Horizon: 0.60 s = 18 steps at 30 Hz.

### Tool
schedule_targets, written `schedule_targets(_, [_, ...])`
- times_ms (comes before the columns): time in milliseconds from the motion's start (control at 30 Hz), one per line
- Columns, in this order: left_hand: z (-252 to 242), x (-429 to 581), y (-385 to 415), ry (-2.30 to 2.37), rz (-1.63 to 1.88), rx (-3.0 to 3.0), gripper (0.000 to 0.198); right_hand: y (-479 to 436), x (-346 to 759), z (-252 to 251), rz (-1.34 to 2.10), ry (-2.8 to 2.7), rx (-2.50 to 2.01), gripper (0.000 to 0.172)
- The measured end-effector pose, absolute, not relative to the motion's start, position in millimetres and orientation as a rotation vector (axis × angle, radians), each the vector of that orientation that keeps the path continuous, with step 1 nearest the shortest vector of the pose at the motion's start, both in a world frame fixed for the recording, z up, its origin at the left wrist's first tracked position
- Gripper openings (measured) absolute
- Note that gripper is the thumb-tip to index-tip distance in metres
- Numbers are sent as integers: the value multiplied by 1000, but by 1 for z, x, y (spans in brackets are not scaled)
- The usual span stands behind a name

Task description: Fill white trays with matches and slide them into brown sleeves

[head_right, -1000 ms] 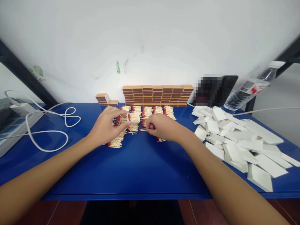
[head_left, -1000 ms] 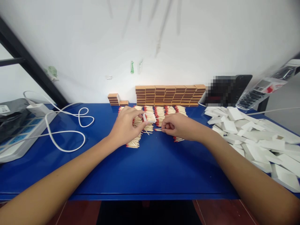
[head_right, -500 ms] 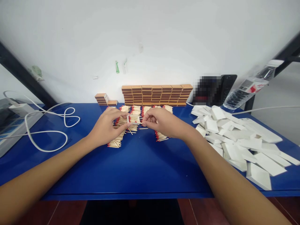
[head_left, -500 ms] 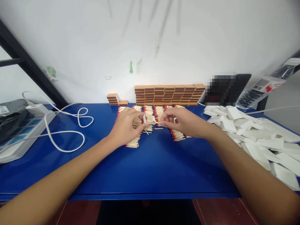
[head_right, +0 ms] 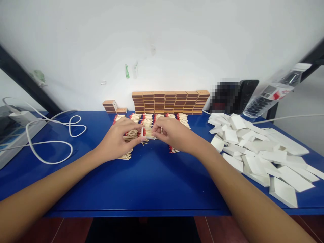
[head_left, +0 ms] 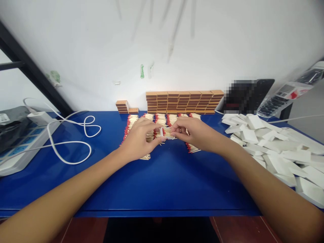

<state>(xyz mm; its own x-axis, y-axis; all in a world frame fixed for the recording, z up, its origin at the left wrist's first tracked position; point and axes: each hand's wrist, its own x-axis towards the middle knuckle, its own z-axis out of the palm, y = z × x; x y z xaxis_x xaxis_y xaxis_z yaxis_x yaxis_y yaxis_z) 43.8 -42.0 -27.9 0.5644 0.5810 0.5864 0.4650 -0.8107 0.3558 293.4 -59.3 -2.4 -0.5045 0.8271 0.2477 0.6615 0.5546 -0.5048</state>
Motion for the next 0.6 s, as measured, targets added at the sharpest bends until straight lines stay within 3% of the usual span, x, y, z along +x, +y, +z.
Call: schedule_targets(600, [-29,45,-42,854,1077,2637,27,-64,289,2,467,-2334,-1206,14])
